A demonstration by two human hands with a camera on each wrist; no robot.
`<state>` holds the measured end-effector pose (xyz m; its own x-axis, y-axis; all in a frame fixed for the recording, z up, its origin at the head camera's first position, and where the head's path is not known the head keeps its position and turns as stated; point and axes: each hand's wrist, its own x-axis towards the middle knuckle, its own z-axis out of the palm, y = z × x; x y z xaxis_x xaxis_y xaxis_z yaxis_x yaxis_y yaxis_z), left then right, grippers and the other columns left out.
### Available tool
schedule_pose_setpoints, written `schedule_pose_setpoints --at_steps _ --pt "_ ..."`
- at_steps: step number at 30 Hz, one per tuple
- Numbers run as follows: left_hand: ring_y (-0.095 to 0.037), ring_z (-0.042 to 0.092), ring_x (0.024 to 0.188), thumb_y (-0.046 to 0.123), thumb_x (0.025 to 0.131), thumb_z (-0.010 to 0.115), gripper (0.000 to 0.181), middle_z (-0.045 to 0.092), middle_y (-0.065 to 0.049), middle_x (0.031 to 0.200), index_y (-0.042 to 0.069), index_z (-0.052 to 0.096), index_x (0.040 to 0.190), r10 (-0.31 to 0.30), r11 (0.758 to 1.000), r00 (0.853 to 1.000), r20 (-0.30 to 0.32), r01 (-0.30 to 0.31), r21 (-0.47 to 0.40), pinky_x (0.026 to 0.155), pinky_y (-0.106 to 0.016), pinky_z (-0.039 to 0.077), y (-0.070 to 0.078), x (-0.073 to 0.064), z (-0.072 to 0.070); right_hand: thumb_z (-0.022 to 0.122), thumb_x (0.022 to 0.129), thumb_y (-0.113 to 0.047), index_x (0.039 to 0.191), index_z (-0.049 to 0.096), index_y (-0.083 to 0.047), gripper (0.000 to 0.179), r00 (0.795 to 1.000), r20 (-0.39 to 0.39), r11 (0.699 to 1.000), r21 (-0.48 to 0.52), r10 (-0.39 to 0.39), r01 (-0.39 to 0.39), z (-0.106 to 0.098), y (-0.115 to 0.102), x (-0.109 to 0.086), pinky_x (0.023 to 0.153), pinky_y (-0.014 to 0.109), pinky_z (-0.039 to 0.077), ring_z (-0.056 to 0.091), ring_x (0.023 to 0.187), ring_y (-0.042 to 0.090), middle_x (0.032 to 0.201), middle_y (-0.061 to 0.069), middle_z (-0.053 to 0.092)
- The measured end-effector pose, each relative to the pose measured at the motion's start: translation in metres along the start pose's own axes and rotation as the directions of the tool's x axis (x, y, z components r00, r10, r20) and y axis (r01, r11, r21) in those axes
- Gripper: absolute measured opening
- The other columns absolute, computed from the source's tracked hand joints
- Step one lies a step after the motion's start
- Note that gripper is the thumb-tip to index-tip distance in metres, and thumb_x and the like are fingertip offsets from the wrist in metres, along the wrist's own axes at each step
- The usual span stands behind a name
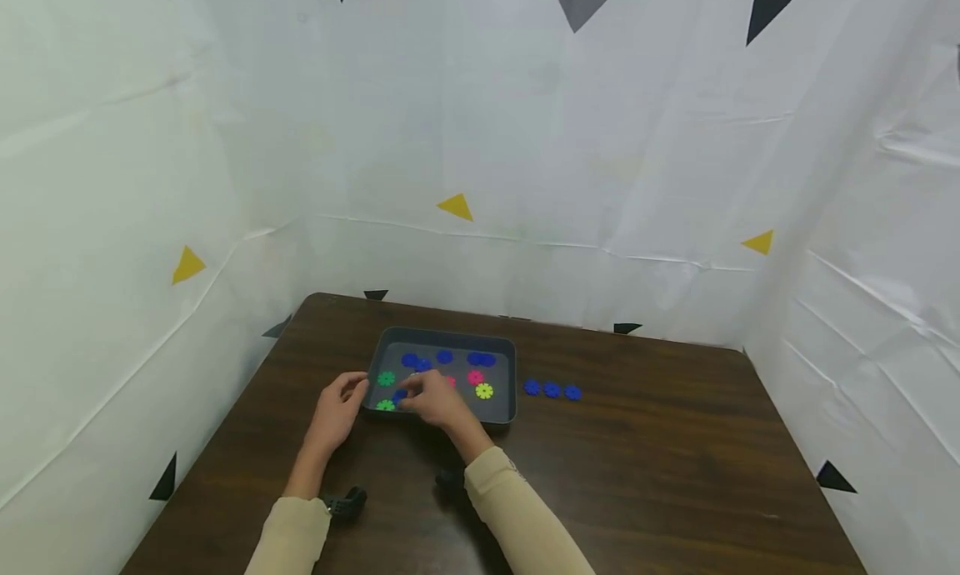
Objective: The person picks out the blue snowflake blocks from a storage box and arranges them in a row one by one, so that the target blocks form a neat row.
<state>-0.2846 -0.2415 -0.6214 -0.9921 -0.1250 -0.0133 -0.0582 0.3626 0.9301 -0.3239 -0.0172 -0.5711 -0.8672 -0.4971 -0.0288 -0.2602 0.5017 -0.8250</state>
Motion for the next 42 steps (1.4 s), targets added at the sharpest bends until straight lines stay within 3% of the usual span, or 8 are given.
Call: schedule_pose_setpoints --at_steps 6,19,26,42 --pt "-0.042 0.047 0.152 0.044 0.115 0.051 0.051 0.051 -0.020 0.161 0.010 0.054 0.153 -0.018 1.000 1.000 0.023 0.018 0.013 0.126 -0.062 0.038 -0.0001 -0.0018 -0.0018 0.080 0.096 -0.006 0.127 0.075 0.001 0.032 0.999 -0.003 0.999 0.018 0.035 -0.035 0.0046 -0.0003 0.0002 0.056 0.022 0.042 0.050 0.065 0.009 0.078 0.000 0.060" --pt "-0.041 0.055 0.146 0.040 0.115 0.053 0.047 0.057 -0.020 0.156 0.009 0.057 0.150 -0.005 1.000 1.000 -0.009 0.005 0.004 0.123 -0.061 0.042 0.0026 -0.0026 0.0006 0.083 0.095 -0.011 0.120 0.079 -0.007 0.026 0.993 -0.014 0.993 -0.039 0.114 -0.115 0.0066 -0.0038 0.0020 0.071 0.030 0.054 0.060 0.085 0.015 0.105 0.007 0.073" --pt "-0.041 0.054 0.146 0.039 0.115 0.053 0.047 0.055 -0.020 0.158 0.009 0.056 0.151 0.002 1.000 1.000 -0.005 -0.002 -0.008 0.121 -0.062 0.043 0.0023 -0.0033 0.0007 0.082 0.095 -0.010 0.113 0.079 -0.008 0.018 0.994 -0.017 0.991 -0.075 0.108 -0.108 0.0068 -0.0052 0.0020 0.067 0.031 0.054 0.062 0.080 0.015 0.101 0.007 0.074" --pt "-0.039 0.053 0.147 0.045 0.114 0.052 0.051 0.054 -0.018 0.160 0.011 0.056 0.152 0.001 1.000 1.000 0.000 -0.001 -0.001 0.121 -0.063 0.043 0.0017 -0.0036 0.0001 0.081 0.097 -0.011 0.126 0.076 -0.009 0.029 0.994 -0.003 0.992 -0.072 0.107 -0.107 0.0047 -0.0075 0.0005 0.067 0.029 0.054 0.062 0.080 0.015 0.098 0.004 0.073"
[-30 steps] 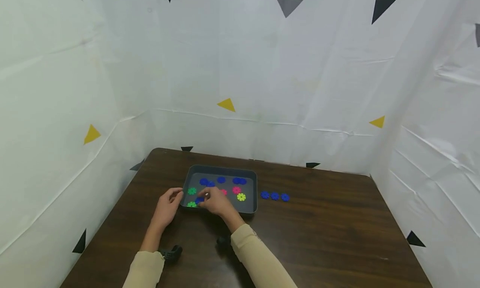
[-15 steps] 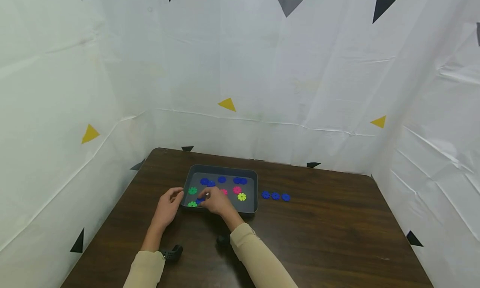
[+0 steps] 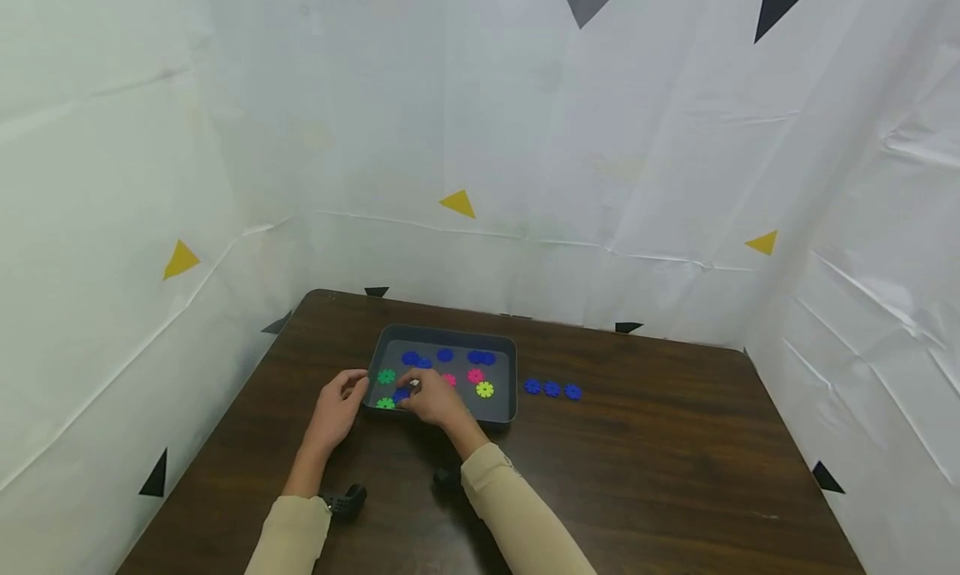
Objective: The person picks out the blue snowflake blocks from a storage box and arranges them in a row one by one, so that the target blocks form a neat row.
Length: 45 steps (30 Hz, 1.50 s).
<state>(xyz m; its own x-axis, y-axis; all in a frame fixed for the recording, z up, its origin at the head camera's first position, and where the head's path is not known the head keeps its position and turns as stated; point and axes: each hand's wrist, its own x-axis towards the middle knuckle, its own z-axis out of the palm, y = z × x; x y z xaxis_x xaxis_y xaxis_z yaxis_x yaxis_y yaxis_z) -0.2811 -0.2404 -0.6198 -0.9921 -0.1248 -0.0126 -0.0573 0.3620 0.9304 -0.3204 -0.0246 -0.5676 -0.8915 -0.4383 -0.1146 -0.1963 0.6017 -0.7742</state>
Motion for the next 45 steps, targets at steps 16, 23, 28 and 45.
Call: schedule_pose_setpoints --at_steps 16,23,28,45 --pt "-0.038 0.057 0.142 0.041 0.114 0.053 0.048 0.058 -0.019 0.156 0.010 0.058 0.150 0.004 1.000 1.000 -0.017 -0.004 0.005 0.119 -0.062 0.045 0.005 0.002 0.000 0.082 0.096 -0.013 0.122 0.073 -0.005 0.028 0.998 -0.027 0.998 -0.008 0.065 -0.065 0.000 -0.002 0.005 0.075 0.036 0.058 0.064 0.084 0.018 0.102 0.007 0.072" --pt "-0.039 0.057 0.142 0.039 0.115 0.053 0.047 0.058 -0.020 0.155 0.008 0.057 0.150 0.011 1.000 1.000 -0.016 -0.011 0.010 0.120 -0.062 0.044 0.005 0.000 0.000 0.083 0.095 -0.015 0.116 0.069 -0.007 0.026 0.997 -0.039 0.998 -0.021 0.063 -0.064 0.001 -0.001 0.004 0.073 0.035 0.055 0.061 0.083 0.017 0.098 0.004 0.068" --pt "-0.039 0.057 0.142 0.038 0.115 0.053 0.046 0.059 -0.020 0.153 0.008 0.058 0.149 0.009 1.000 1.000 -0.021 -0.009 0.001 0.120 -0.062 0.044 0.005 -0.001 -0.001 0.082 0.097 -0.016 0.115 0.067 -0.012 0.024 0.997 -0.070 0.996 -0.075 0.042 -0.048 0.004 -0.001 0.003 0.069 0.034 0.054 0.061 0.079 0.016 0.095 0.002 0.069" --pt "-0.039 0.058 0.141 0.040 0.115 0.053 0.048 0.058 -0.020 0.154 0.006 0.058 0.148 0.023 1.000 1.000 -0.017 -0.023 0.016 0.120 -0.061 0.045 0.000 0.001 0.000 0.078 0.101 -0.026 0.116 0.074 -0.021 0.015 0.978 -0.210 0.950 -0.301 0.014 -0.078 0.011 -0.009 -0.006 0.075 0.044 0.058 0.062 0.082 0.013 0.100 -0.004 0.070"
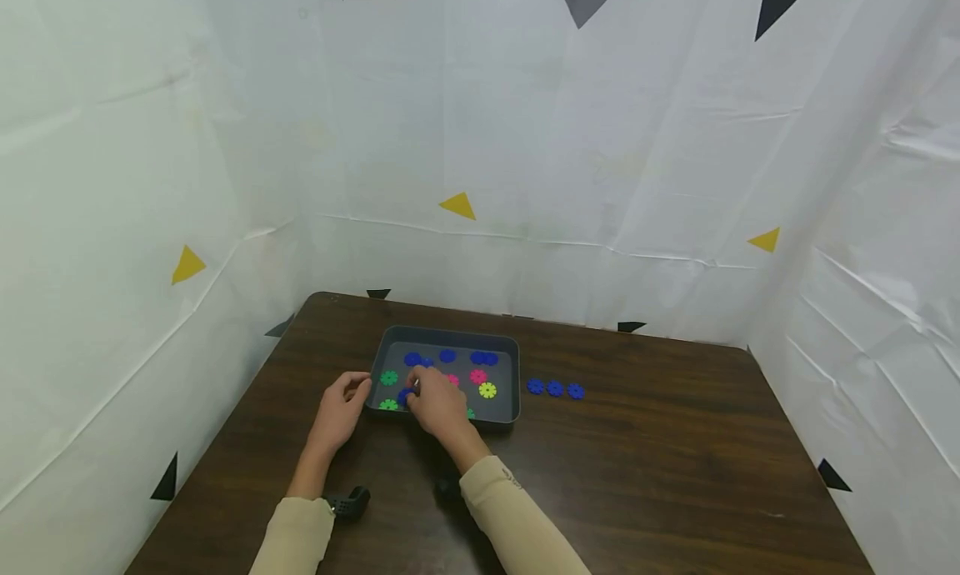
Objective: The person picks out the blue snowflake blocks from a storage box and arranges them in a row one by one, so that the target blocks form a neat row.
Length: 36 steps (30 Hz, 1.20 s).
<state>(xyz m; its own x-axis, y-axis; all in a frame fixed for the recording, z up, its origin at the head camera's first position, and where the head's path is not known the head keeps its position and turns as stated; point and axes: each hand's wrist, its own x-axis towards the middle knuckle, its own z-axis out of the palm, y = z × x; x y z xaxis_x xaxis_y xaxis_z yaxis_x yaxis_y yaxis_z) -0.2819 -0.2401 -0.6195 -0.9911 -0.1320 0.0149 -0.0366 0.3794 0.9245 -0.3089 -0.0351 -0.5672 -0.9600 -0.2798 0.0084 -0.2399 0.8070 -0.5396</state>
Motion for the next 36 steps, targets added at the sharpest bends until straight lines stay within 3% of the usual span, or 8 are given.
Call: schedule_pose_setpoints --at_steps 10,19,22,28,36 --pt "-0.040 0.057 0.142 0.043 0.114 0.052 0.050 0.057 -0.020 0.155 0.008 0.057 0.149 0.006 1.000 1.000 -0.002 -0.006 0.001 0.119 -0.062 0.045 0.000 -0.001 -0.001 0.075 0.102 -0.024 0.109 0.076 -0.024 0.007 0.999 -0.043 1.000 0.013 -0.023 0.024 -0.007 -0.002 -0.006 0.072 0.044 0.057 0.064 0.080 0.012 0.099 -0.006 0.074" --pt "-0.040 0.056 0.143 0.039 0.115 0.052 0.047 0.056 -0.020 0.156 0.007 0.057 0.149 0.001 1.000 1.000 0.003 -0.001 -0.010 0.120 -0.062 0.044 -0.001 -0.002 0.001 0.073 0.104 -0.023 0.109 0.075 -0.023 0.006 0.993 -0.112 0.996 0.068 -0.048 0.056 -0.026 0.009 -0.021 0.074 0.037 0.059 0.065 0.086 0.013 0.112 -0.003 0.072" --pt "-0.040 0.056 0.143 0.038 0.115 0.052 0.047 0.056 -0.020 0.156 0.007 0.057 0.149 -0.001 1.000 1.000 0.001 0.001 -0.005 0.120 -0.062 0.044 -0.001 0.000 0.001 0.073 0.103 -0.023 0.107 0.075 -0.022 0.004 0.987 -0.153 0.994 0.083 -0.057 0.071 -0.033 0.016 -0.025 0.072 0.033 0.059 0.064 0.086 0.011 0.111 -0.004 0.071" --pt "-0.041 0.054 0.145 0.040 0.115 0.052 0.048 0.055 -0.021 0.157 0.007 0.056 0.150 -0.007 1.000 1.000 0.007 0.007 0.012 0.122 -0.063 0.042 0.000 0.002 -0.003 0.073 0.104 -0.024 0.111 0.077 -0.022 0.008 0.970 -0.234 0.991 0.098 -0.065 0.091 -0.044 0.028 -0.031 0.074 0.037 0.059 0.069 0.091 0.014 0.112 -0.006 0.073" --pt "-0.041 0.051 0.148 0.041 0.115 0.051 0.050 0.053 -0.021 0.159 0.007 0.054 0.152 -0.021 1.000 0.999 0.024 0.021 0.008 0.124 -0.063 0.040 -0.005 -0.004 -0.010 0.073 0.105 -0.026 0.111 0.078 -0.023 0.008 0.943 -0.321 0.981 0.142 -0.082 0.134 -0.048 0.041 -0.042 0.074 0.035 0.059 0.069 0.086 0.015 0.112 -0.007 0.074"
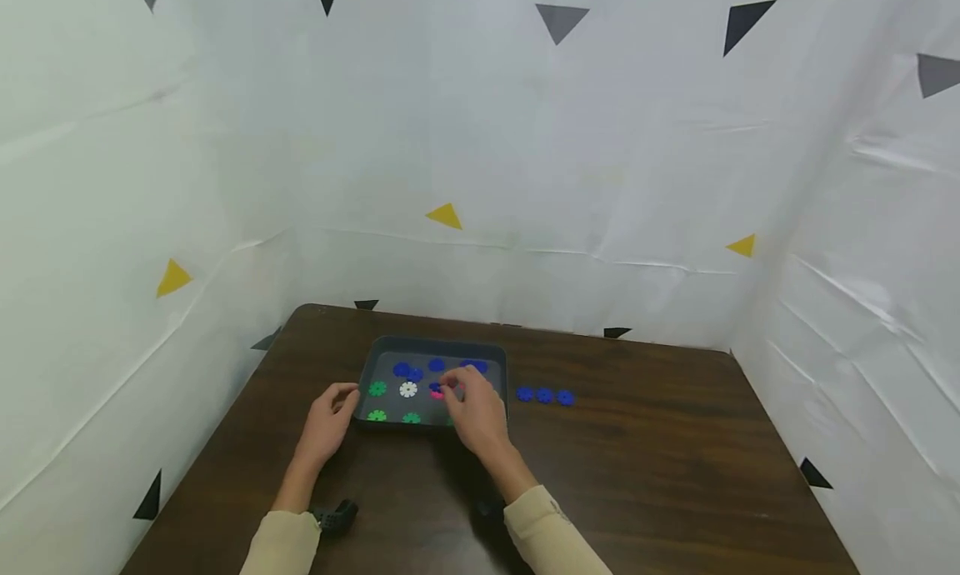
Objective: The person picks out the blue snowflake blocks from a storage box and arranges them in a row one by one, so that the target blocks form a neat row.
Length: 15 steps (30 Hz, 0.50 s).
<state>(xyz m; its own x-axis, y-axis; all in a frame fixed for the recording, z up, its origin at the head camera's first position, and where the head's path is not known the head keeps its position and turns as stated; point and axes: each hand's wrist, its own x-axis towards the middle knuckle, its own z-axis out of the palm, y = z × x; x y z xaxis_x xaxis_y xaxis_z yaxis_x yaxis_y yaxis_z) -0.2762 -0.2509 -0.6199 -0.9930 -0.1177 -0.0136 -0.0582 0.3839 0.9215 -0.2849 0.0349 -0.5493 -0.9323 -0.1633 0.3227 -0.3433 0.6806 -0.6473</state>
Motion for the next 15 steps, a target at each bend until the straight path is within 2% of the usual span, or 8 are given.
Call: schedule_pose_setpoints --at_steps 2,5,9,12,15 --pt "-0.042 0.051 0.148 0.039 0.115 0.052 0.049 0.054 -0.021 0.158 0.007 0.054 0.152 0.000 1.000 1.000 -0.004 0.000 -0.003 0.124 -0.063 0.039 -0.001 -0.001 -0.001 0.073 0.105 -0.026 0.111 0.078 -0.023 0.008 1.000 -0.016 1.000 -0.003 -0.002 0.002 -0.003 0.004 -0.003 0.073 0.032 0.058 0.069 0.087 0.011 0.112 -0.007 0.074" --pt "-0.042 0.052 0.147 0.038 0.115 0.052 0.048 0.055 -0.022 0.157 0.006 0.055 0.152 0.007 1.000 1.000 -0.003 -0.007 0.004 0.124 -0.063 0.040 -0.001 -0.001 -0.001 0.074 0.104 -0.024 0.110 0.078 -0.021 0.008 0.999 -0.042 1.000 -0.002 -0.004 0.004 -0.012 0.011 -0.006 0.061 0.026 0.052 0.062 0.072 0.009 0.111 -0.006 0.075" --pt "-0.043 0.053 0.145 0.039 0.115 0.052 0.048 0.056 -0.022 0.156 0.006 0.055 0.151 0.025 1.000 1.000 -0.002 -0.025 0.015 0.122 -0.064 0.041 0.001 0.003 0.001 0.075 0.103 -0.020 0.110 0.077 -0.019 0.007 0.995 -0.095 1.000 0.017 -0.022 0.024 -0.026 0.019 -0.007 0.051 0.024 0.043 0.050 0.059 0.007 0.110 -0.005 0.074" --pt "-0.043 0.053 0.145 0.040 0.115 0.052 0.049 0.056 -0.022 0.155 0.006 0.056 0.150 0.035 0.999 0.999 -0.003 -0.035 0.021 0.122 -0.064 0.041 0.001 0.004 0.001 0.075 0.103 -0.020 0.109 0.076 -0.020 0.005 0.992 -0.122 0.999 0.035 -0.017 0.022 -0.033 0.027 -0.008 0.052 0.023 0.042 0.049 0.061 0.004 0.109 -0.008 0.072" --pt "-0.043 0.053 0.145 0.039 0.115 0.052 0.049 0.055 -0.022 0.156 0.006 0.055 0.151 0.030 0.999 1.000 -0.003 -0.030 0.026 0.121 -0.064 0.042 0.000 0.001 -0.001 0.075 0.104 -0.020 0.109 0.076 -0.021 0.005 0.993 -0.115 0.997 0.074 0.000 0.009 -0.035 0.034 -0.014 0.054 0.023 0.043 0.049 0.063 0.004 0.106 -0.010 0.070"
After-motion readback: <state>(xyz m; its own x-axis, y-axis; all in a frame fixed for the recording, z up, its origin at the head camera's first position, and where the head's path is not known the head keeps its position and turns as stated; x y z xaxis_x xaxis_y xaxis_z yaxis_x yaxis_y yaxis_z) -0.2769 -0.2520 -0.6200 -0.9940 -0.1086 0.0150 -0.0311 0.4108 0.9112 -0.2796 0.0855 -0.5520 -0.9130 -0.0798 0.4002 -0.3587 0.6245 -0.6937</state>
